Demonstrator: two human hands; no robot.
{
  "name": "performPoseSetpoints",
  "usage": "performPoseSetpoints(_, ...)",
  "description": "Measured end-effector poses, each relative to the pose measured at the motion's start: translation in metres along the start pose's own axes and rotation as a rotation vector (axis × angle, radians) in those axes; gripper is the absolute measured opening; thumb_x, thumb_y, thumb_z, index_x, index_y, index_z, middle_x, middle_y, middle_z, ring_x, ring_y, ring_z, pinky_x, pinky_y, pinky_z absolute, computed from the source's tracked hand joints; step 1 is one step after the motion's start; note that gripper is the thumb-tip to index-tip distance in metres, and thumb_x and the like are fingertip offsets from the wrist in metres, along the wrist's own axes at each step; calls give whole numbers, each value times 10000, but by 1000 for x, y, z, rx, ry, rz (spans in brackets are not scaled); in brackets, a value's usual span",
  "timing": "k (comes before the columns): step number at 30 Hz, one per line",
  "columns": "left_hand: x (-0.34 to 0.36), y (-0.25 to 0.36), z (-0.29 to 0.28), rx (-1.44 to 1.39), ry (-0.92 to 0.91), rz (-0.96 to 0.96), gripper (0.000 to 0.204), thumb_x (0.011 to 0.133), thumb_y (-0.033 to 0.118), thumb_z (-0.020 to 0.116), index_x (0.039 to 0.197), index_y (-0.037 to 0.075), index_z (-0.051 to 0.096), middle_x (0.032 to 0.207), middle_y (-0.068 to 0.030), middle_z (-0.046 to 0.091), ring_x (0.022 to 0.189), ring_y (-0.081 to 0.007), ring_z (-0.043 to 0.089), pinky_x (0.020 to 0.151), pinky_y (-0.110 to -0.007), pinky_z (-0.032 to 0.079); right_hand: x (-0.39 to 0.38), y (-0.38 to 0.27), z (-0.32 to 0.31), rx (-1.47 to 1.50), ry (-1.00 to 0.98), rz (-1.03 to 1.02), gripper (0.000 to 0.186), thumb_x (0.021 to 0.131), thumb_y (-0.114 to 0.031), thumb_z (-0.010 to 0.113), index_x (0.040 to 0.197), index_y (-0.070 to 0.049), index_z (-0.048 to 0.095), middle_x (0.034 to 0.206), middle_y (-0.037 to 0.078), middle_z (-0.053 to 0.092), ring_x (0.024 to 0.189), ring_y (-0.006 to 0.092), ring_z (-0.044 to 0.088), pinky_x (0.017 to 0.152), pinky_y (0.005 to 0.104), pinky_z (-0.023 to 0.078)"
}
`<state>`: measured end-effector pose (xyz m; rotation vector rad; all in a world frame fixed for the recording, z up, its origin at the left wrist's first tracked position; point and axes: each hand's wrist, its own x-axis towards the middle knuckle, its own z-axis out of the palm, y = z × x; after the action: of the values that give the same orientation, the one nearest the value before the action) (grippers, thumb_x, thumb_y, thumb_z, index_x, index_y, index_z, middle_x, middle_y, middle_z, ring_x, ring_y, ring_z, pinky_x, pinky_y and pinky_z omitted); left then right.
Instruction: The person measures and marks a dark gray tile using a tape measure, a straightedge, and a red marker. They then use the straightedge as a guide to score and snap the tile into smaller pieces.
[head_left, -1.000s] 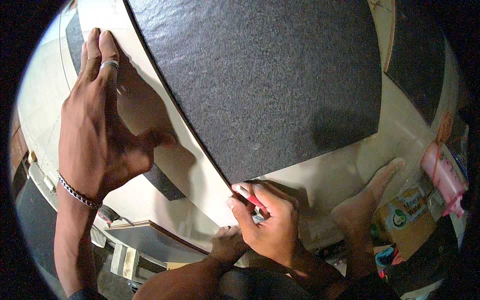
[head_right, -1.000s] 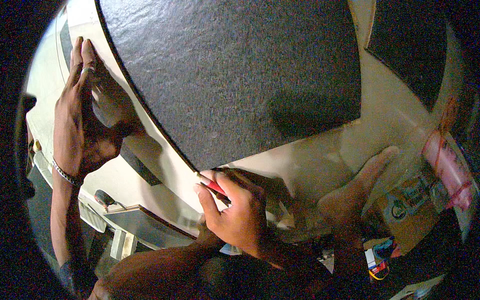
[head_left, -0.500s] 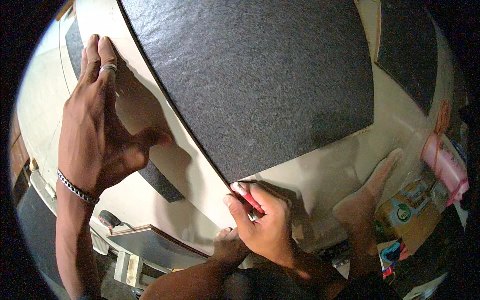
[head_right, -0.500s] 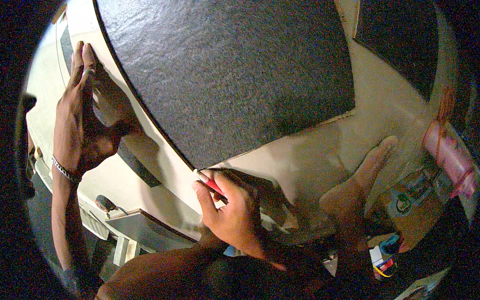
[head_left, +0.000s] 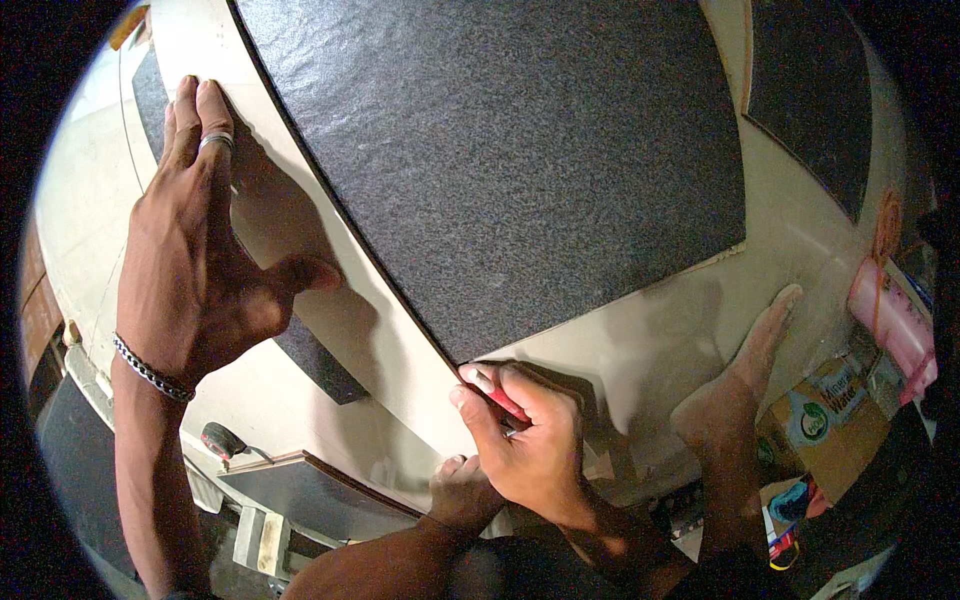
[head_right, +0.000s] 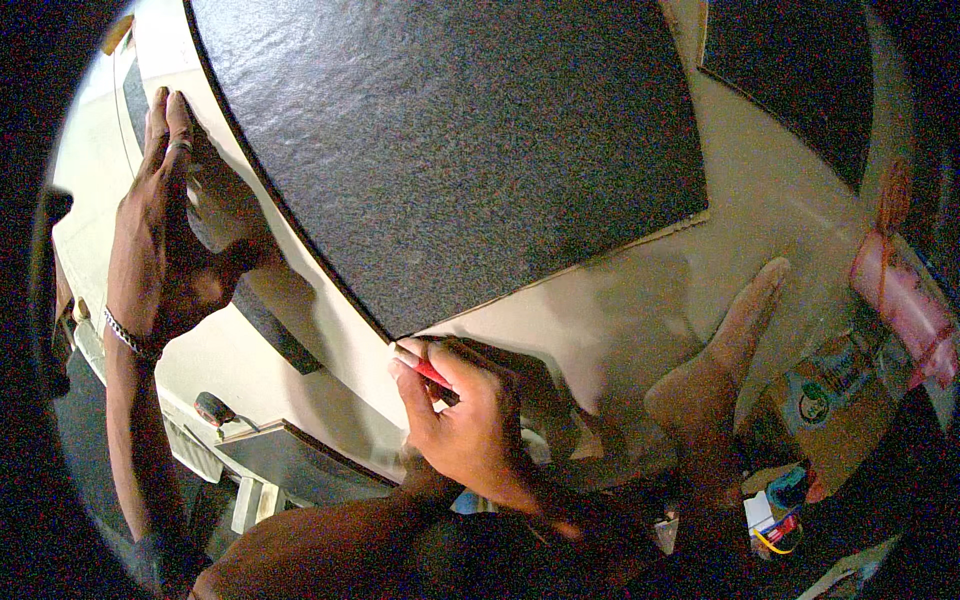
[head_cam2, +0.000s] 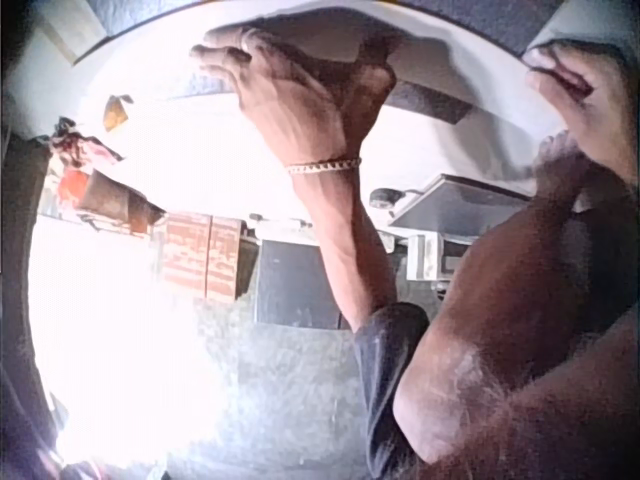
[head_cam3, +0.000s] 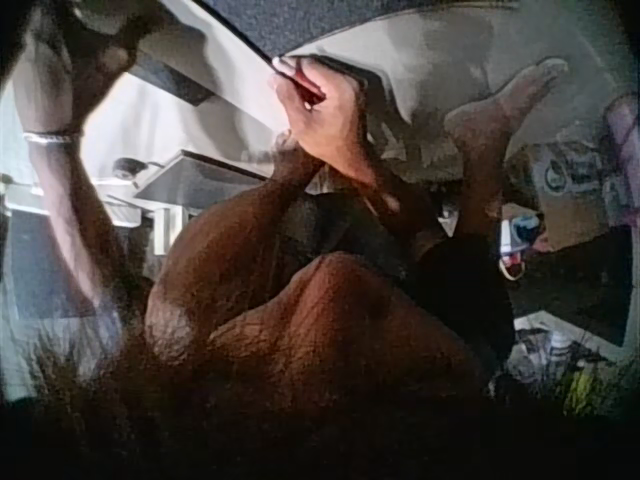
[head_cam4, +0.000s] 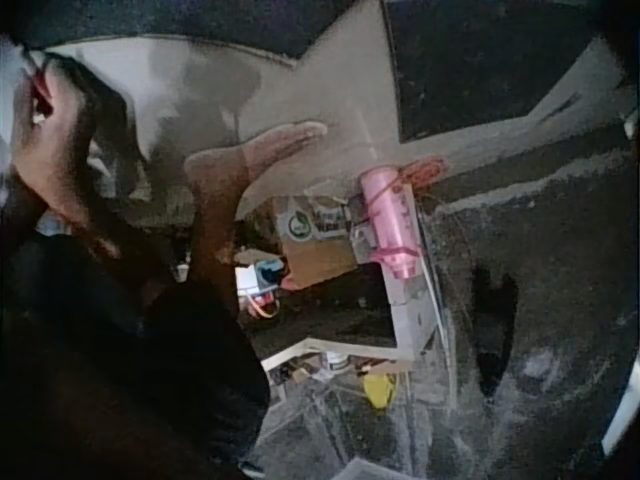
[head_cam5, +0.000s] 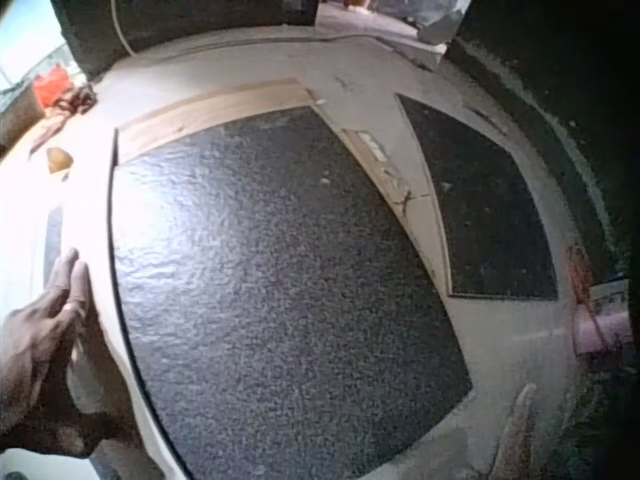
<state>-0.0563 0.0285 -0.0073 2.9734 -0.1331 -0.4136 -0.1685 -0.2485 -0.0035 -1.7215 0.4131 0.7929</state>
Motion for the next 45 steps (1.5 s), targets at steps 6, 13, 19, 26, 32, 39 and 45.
performPoseSetpoints(6,0,7,-1,-33,6,-29,1312,545,146,964,1621,-35,235,1673,-282,277,1552,-376,309,1261,-417,321,3,-5,0,-64,6,-7,216,935,-136,769,1033,50,717,867,128,755,762,146,699,710,313,559)
performPoseSetpoints(13,-32,33,-3,-198,156,-42,999,643,90,921,1530,28,468,1564,-223,495,1430,-402,500,1180,-453,430,2,-4,-4,-102,-17,30,221,927,-165,775,1050,11,723,854,103,756,689,120,670,586,278,499)
performPoseSetpoints(19,-99,97,-12,-730,-99,-340,239,770,0,784,924,-40,607,861,-170,700,783,-224,720,705,-311,566,-2,3,-10,-116,-59,13,217,917,-97,787,1080,31,724,922,97,771,742,85,662,602,243,489)
performPoseSetpoints(26,-121,105,7,-1060,-584,-909,178,893,74,801,874,3,639,769,-29,676,667,-82,596,610,-236,459,-2,4,-16,-112,-89,3,237,930,-105,785,1090,58,722,968,135,777,811,112,694,694,267,543)
performPoseSetpoints(32,-128,105,15,-1233,-523,-1004,242,896,90,817,927,-12,599,785,-86,710,695,-98,644,619,-249,500,-2,9,-11,-71,-37,-60,229,944,-143,763,1075,40,721,919,159,764,801,169,737,688,293,558)
performPoseSetpoints(39,-133,103,12,-1310,-471,-1060,242,882,30,789,952,-8,561,808,-97,708,707,-114,659,622,-250,500,-15,4,-10,-14,-68,-25,226,938,-138,759,1080,34,724,916,191,759,815,245,768,709,336,578)
performPoseSetpoints(45,-139,101,14,-1314,-403,-1050,218,887,25,764,952,-7,559,773,-97,703,690,-127,663,618,-263,499,-18,2,-7,-23,-117,17,241,945,-162,745,1100,21,719,889,180,747,786,229,749,688,327,554)
